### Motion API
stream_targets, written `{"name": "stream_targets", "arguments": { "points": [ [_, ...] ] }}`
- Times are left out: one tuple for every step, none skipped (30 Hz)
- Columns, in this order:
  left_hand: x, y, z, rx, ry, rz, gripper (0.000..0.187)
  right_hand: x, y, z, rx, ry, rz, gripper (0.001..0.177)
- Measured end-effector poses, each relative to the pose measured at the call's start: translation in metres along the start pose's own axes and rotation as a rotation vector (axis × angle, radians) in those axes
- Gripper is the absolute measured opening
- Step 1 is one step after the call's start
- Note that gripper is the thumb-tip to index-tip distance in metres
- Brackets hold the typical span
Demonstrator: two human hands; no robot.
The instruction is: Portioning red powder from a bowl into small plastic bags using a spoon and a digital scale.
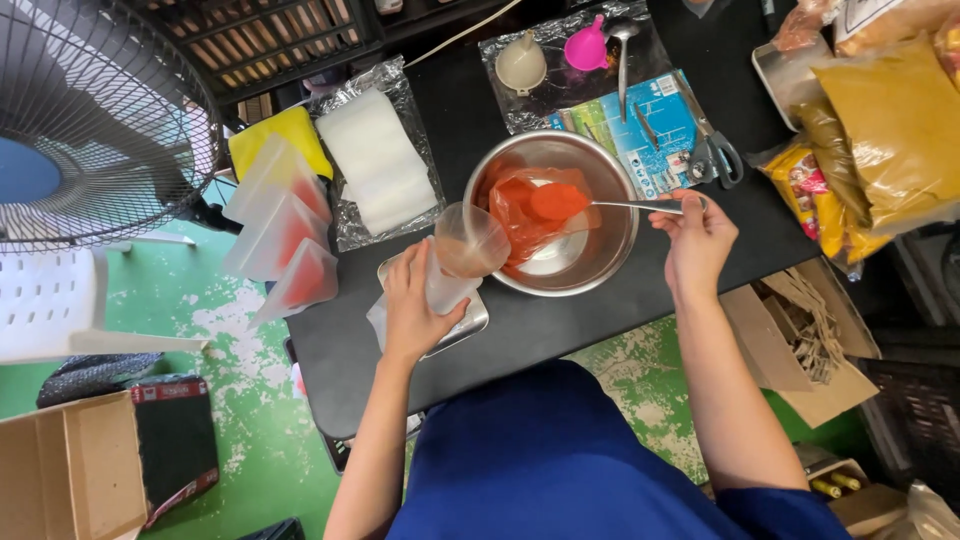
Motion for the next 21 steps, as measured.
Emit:
{"name": "stream_targets", "arguments": {
  "points": [
    [0.001,-0.003,-0.001,-0.002,-0.004,0.004,0.113,-0.005,0.002,0.001,0.004,0.004,0.002,0.019],
    [0.001,-0.008,-0.004,-0.031,0.004,-0.034,0.112,-0.012,0.003,0.0,-0.004,0.027,0.004,0.019],
    [0.001,-0.013,-0.006,-0.061,0.012,-0.072,0.111,-0.019,0.002,0.0,-0.012,0.051,0.006,0.02],
    [0.002,-0.016,-0.009,-0.057,0.01,-0.07,0.111,-0.028,0.001,0.001,-0.013,0.056,0.007,0.02],
    [0.004,-0.019,-0.011,-0.067,0.01,-0.096,0.11,-0.037,-0.002,0.003,-0.032,0.068,0.019,0.021],
    [0.004,-0.022,-0.013,-0.077,0.013,-0.123,0.109,-0.044,-0.006,0.005,-0.054,0.078,0.03,0.022],
    [0.003,-0.026,-0.015,-0.073,0.014,-0.123,0.109,-0.048,-0.009,0.006,-0.058,0.08,0.031,0.022],
    [0.002,-0.029,-0.017,-0.072,0.012,-0.134,0.109,-0.052,-0.014,0.007,-0.082,0.091,0.022,0.02],
    [0.001,-0.033,-0.019,-0.072,0.009,-0.145,0.11,-0.056,-0.018,0.008,-0.107,0.102,0.013,0.019],
    [0.001,-0.034,-0.019,-0.067,0.013,-0.146,0.11,-0.061,-0.03,0.017,-0.113,0.102,0.012,0.019],
    [0.001,-0.035,-0.02,-0.057,0.006,-0.119,0.11,-0.068,-0.042,0.025,-0.137,0.113,0.002,0.019],
    [0.002,-0.035,-0.021,-0.046,-0.001,-0.092,0.111,-0.074,-0.055,0.034,-0.16,0.123,-0.01,0.019],
    [0.006,-0.032,-0.02,-0.042,0.002,-0.094,0.111,-0.082,-0.066,0.049,-0.166,0.123,-0.011,0.019],
    [0.01,-0.026,-0.019,0.009,-0.005,0.008,0.108,-0.098,-0.085,0.067,-0.257,0.232,0.083,0.022],
    [0.014,-0.02,-0.018,0.06,-0.012,0.11,0.106,-0.113,-0.104,0.086,-0.348,0.342,0.176,0.025],
    [0.014,-0.019,-0.015,0.067,-0.008,0.106,0.106,-0.123,-0.113,0.102,-0.355,0.343,0.173,0.025],
    [0.013,-0.015,-0.012,0.126,-0.006,0.189,0.105,-0.141,-0.126,0.122,-0.385,0.481,0.286,0.025],
    [0.01,-0.01,-0.007,0.186,-0.003,0.272,0.105,-0.158,-0.139,0.145,-0.416,0.617,0.399,0.026],
    [0.009,-0.009,-0.005,0.193,0.003,0.268,0.105,-0.162,-0.143,0.154,-0.425,0.616,0.395,0.026],
    [0.008,-0.005,-0.002,0.253,-0.011,0.283,0.107,-0.173,-0.148,0.17,-0.443,0.739,0.393,0.023],
    [0.007,0.0,0.002,0.312,-0.026,0.298,0.109,-0.183,-0.152,0.186,-0.46,0.861,0.39,0.021]
  ]
}}
Point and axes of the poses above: each hand's wrist, its own z-axis away from the middle knuckle, its own y-axis out of the back of the hand, x = y × z, the point moved 8 cm from there along -z, towards the middle knuckle, and after that the axes turned 6 degrees about -x, right-handed, at the moved point
